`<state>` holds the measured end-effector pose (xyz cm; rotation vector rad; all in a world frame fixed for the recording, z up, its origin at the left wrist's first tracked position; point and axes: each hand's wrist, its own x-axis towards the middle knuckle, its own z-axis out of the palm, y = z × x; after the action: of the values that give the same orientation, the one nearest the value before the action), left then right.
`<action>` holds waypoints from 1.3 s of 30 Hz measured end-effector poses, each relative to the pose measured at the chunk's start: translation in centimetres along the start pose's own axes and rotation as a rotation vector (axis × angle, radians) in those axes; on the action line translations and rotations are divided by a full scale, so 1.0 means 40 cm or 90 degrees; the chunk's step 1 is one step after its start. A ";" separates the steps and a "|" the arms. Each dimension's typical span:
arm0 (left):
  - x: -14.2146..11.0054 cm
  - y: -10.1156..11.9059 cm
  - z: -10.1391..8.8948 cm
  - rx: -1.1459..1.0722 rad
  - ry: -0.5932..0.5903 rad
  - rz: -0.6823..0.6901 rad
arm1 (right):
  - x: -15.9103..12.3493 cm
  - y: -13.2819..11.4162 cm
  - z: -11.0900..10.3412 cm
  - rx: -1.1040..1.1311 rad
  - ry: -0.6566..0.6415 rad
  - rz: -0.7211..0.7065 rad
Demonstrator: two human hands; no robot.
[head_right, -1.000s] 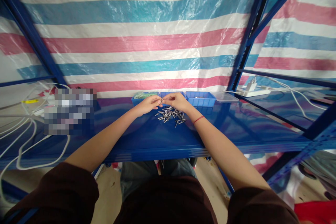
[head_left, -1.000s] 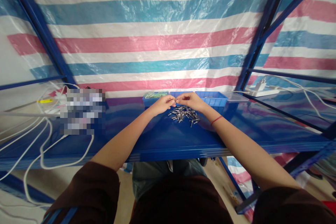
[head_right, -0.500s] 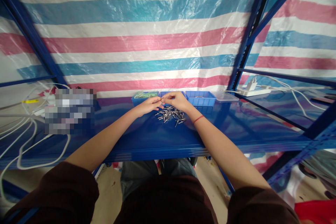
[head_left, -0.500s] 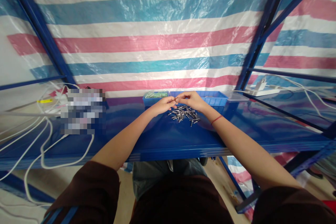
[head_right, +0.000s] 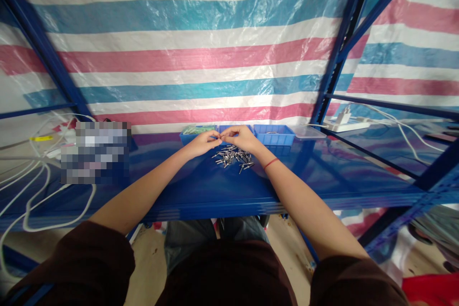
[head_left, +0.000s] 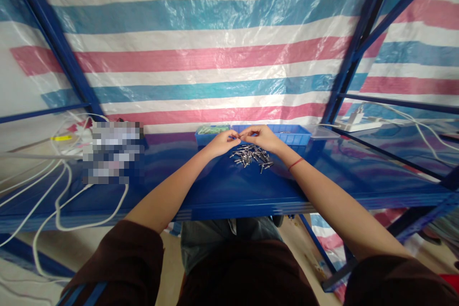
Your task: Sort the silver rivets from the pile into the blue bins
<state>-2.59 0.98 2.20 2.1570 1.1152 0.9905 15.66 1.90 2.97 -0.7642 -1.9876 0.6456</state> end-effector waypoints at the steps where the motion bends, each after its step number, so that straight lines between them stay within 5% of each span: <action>1: 0.000 -0.001 -0.001 0.010 0.011 0.005 | 0.000 0.001 -0.002 -0.011 -0.001 0.000; 12: -0.005 0.004 -0.002 0.080 0.055 0.012 | 0.006 0.022 -0.022 -0.151 -0.041 0.018; 17: -0.015 0.006 -0.006 0.270 -0.020 0.047 | 0.002 0.018 -0.126 -0.373 0.164 0.078; 21: -0.015 -0.006 -0.012 0.381 -0.110 0.087 | -0.020 0.064 -0.201 -0.539 0.306 0.226; 27: -0.020 -0.001 -0.030 0.391 -0.164 -0.013 | -0.029 0.106 -0.208 -0.656 0.392 0.256; 30: -0.026 0.014 -0.040 0.407 -0.189 -0.066 | -0.018 0.086 -0.191 -0.628 0.348 0.210; 34: -0.025 0.016 -0.047 0.431 -0.222 -0.060 | -0.005 0.044 -0.147 -0.568 0.193 0.146; 39: -0.014 -0.009 -0.053 0.414 -0.148 -0.025 | 0.000 0.010 -0.060 -0.420 0.036 0.072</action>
<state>-4.67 0.94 3.00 2.6427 1.4952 0.3577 17.86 2.52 3.81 -1.2726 -2.1261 0.0067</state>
